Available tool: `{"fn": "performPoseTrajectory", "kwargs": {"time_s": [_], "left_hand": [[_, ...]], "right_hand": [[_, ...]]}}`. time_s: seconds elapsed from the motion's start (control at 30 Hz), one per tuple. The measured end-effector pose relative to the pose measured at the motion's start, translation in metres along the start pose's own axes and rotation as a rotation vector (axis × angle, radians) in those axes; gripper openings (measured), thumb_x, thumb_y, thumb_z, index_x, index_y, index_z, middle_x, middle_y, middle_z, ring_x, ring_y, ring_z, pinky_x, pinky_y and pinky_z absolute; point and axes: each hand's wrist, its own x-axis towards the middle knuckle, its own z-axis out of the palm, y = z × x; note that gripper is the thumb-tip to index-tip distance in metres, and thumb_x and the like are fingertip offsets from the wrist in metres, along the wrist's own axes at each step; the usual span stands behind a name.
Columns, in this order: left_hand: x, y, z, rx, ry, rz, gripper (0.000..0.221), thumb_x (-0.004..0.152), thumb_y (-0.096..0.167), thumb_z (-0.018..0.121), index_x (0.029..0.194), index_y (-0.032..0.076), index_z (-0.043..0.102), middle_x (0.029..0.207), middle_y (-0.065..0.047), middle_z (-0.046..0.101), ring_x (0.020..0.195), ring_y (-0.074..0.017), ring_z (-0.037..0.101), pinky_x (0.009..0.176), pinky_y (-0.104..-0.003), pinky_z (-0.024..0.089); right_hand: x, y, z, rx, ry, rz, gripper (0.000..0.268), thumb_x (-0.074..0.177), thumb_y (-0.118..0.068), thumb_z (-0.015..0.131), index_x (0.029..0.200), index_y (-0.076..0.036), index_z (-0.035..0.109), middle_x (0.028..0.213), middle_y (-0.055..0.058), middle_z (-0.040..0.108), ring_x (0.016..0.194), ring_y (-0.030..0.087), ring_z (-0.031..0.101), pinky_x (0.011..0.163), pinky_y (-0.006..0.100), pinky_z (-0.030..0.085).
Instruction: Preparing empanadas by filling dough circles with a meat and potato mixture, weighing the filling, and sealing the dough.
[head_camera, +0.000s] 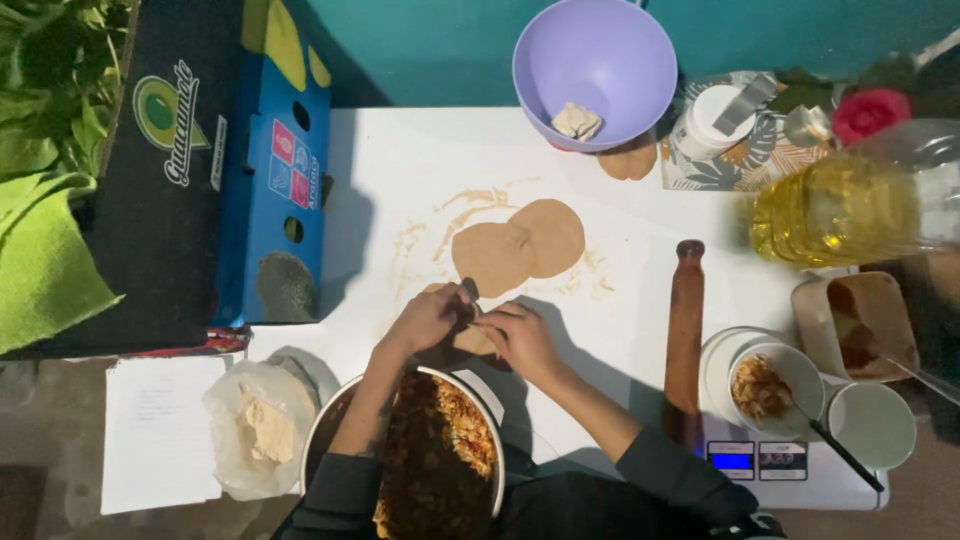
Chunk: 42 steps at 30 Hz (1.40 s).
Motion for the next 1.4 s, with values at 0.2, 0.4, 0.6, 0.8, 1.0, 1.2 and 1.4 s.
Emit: {"fn": "performPoseTrajectory", "kwargs": {"time_s": [0.2,0.4,0.6,0.8,1.0,1.2,1.4], "left_hand": [[-0.001,-0.020,0.009,-0.049,-0.054,0.019,0.039,0.081,-0.006,0.051,0.114,0.010,0.068,0.109,-0.009,0.076,0.108,-0.0275,0.073,0.093,-0.036,0.055],[-0.007,-0.001,0.005,0.072,-0.121,0.052,0.040,0.086,0.006,0.063,0.125,0.011,0.064,0.124,-0.013,0.071,0.119,-0.0305,0.066,0.101,-0.040,0.051],[-0.030,0.117,0.025,-0.274,-0.461,0.234,0.088,0.080,0.037,0.086,0.150,0.012,0.040,0.138,-0.015,0.054,0.119,-0.0276,0.057,0.096,-0.042,0.047],[-0.024,0.106,0.102,-0.427,-0.382,0.146,0.033,0.087,0.026,0.085,0.109,0.003,0.076,0.083,-0.006,0.073,0.073,-0.0139,0.062,0.066,-0.031,0.052],[-0.022,0.148,0.118,-0.249,-0.242,0.020,0.019,0.082,0.021,0.081,0.100,0.014,0.080,0.084,-0.002,0.079,0.074,-0.0109,0.073,0.069,-0.028,0.056],[-0.043,0.154,0.135,-0.126,-0.149,-0.049,0.022,0.082,0.027,0.079,0.101,0.016,0.080,0.083,-0.006,0.079,0.073,-0.0168,0.077,0.070,-0.032,0.058],[-0.019,0.137,0.147,0.027,-0.037,-0.145,0.019,0.078,0.027,0.080,0.095,0.021,0.084,0.085,-0.010,0.078,0.080,-0.0277,0.076,0.075,-0.039,0.060]], "right_hand": [[-0.009,-0.017,-0.034,0.138,-0.110,-0.056,0.019,0.089,-0.012,0.074,0.107,-0.010,0.079,0.096,0.009,0.075,0.079,0.026,0.073,0.070,0.036,0.057],[-0.044,-0.002,-0.062,0.370,-0.202,0.099,0.018,0.094,-0.013,0.072,0.110,-0.006,0.079,0.091,0.006,0.079,0.076,0.014,0.069,0.069,0.029,0.055],[-0.090,-0.002,-0.110,0.551,-0.122,0.380,0.021,0.094,-0.014,0.072,0.110,0.000,0.076,0.089,0.002,0.076,0.079,0.005,0.065,0.071,0.024,0.054],[-0.141,0.023,-0.151,0.716,0.063,0.541,0.022,0.095,-0.013,0.072,0.108,0.004,0.074,0.095,0.002,0.077,0.085,0.005,0.065,0.076,0.023,0.052],[-0.169,0.068,-0.154,0.695,0.052,0.577,0.022,0.094,-0.013,0.073,0.109,0.004,0.075,0.097,0.004,0.077,0.086,0.005,0.065,0.076,0.023,0.052],[-0.176,0.081,-0.149,0.596,0.007,0.555,0.026,0.091,-0.015,0.075,0.111,0.003,0.074,0.098,0.002,0.078,0.086,0.004,0.066,0.075,0.022,0.054],[-0.139,0.102,-0.141,0.467,-0.128,0.468,0.026,0.093,-0.016,0.075,0.113,0.002,0.074,0.094,0.005,0.078,0.085,0.005,0.065,0.076,0.024,0.055]]}}
